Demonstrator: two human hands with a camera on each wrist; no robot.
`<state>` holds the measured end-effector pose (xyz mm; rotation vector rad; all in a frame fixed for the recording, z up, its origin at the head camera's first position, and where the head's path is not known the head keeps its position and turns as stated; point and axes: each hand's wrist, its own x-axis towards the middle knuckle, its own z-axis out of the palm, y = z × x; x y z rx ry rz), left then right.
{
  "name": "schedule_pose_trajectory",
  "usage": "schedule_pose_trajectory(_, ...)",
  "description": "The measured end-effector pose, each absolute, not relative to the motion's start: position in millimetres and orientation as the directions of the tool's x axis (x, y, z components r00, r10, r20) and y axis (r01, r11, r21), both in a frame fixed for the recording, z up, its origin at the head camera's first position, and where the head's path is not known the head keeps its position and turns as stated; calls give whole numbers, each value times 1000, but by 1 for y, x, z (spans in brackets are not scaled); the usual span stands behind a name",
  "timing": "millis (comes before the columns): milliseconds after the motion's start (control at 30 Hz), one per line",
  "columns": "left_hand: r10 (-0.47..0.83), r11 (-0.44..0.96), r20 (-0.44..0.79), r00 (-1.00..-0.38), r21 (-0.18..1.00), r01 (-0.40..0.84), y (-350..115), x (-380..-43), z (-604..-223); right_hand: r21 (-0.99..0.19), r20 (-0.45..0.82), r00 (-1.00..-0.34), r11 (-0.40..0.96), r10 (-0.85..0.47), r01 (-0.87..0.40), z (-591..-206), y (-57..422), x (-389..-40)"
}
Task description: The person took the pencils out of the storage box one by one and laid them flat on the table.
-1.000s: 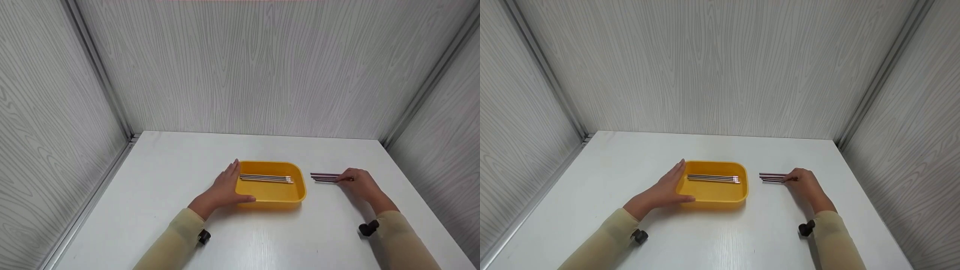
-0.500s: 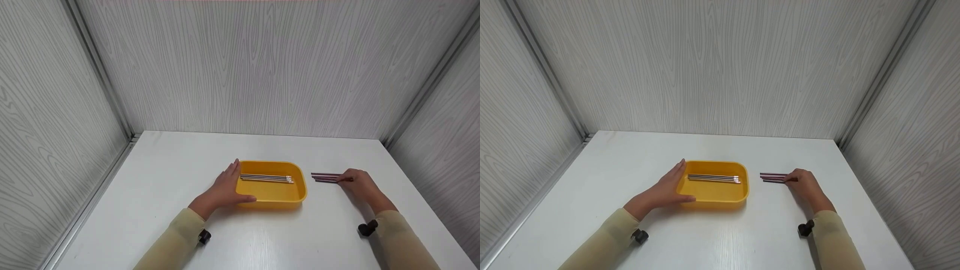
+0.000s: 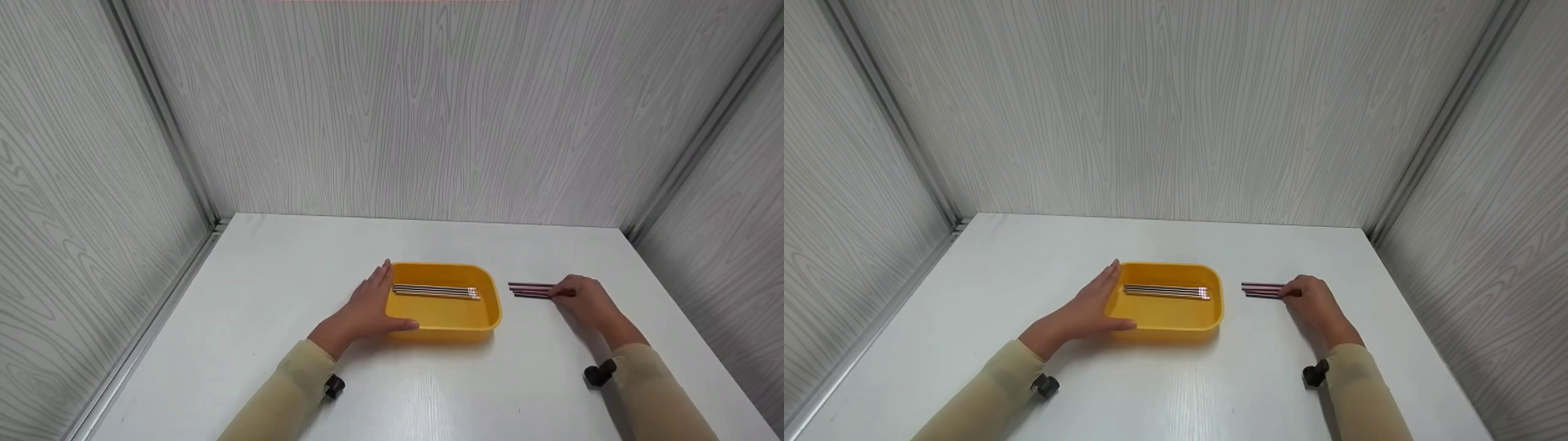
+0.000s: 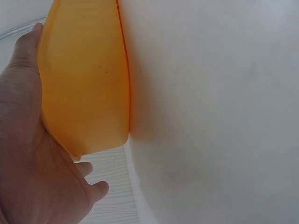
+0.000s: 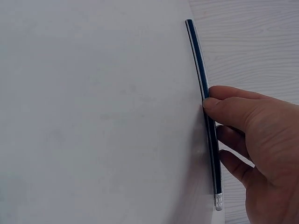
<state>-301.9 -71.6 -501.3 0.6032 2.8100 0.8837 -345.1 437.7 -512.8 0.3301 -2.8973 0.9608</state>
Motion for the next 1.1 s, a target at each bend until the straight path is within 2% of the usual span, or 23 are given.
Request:
schedule_pose_trajectory(233,405,762,-23,-914,560,324,-71,-303,-502,-593,162,-974,774,-158,-224,-511,434,-342)
schedule_pose_trajectory(533,406,758,-21,-914,566,324,-71,-302,-501,-691,131,-982,698,-134,-187,-501,402,-343)
schedule_pose_trajectory(833,406,756,-17,-913,568,326,-71,-303,-502,-734,236,-959,618,-154,-280,-492,354,-340)
schedule_pose_trajectory(1100,410,751,-8,-912,571,332,-70,-302,-500,-735,311,-922,556,-233,-388,-484,311,-337)
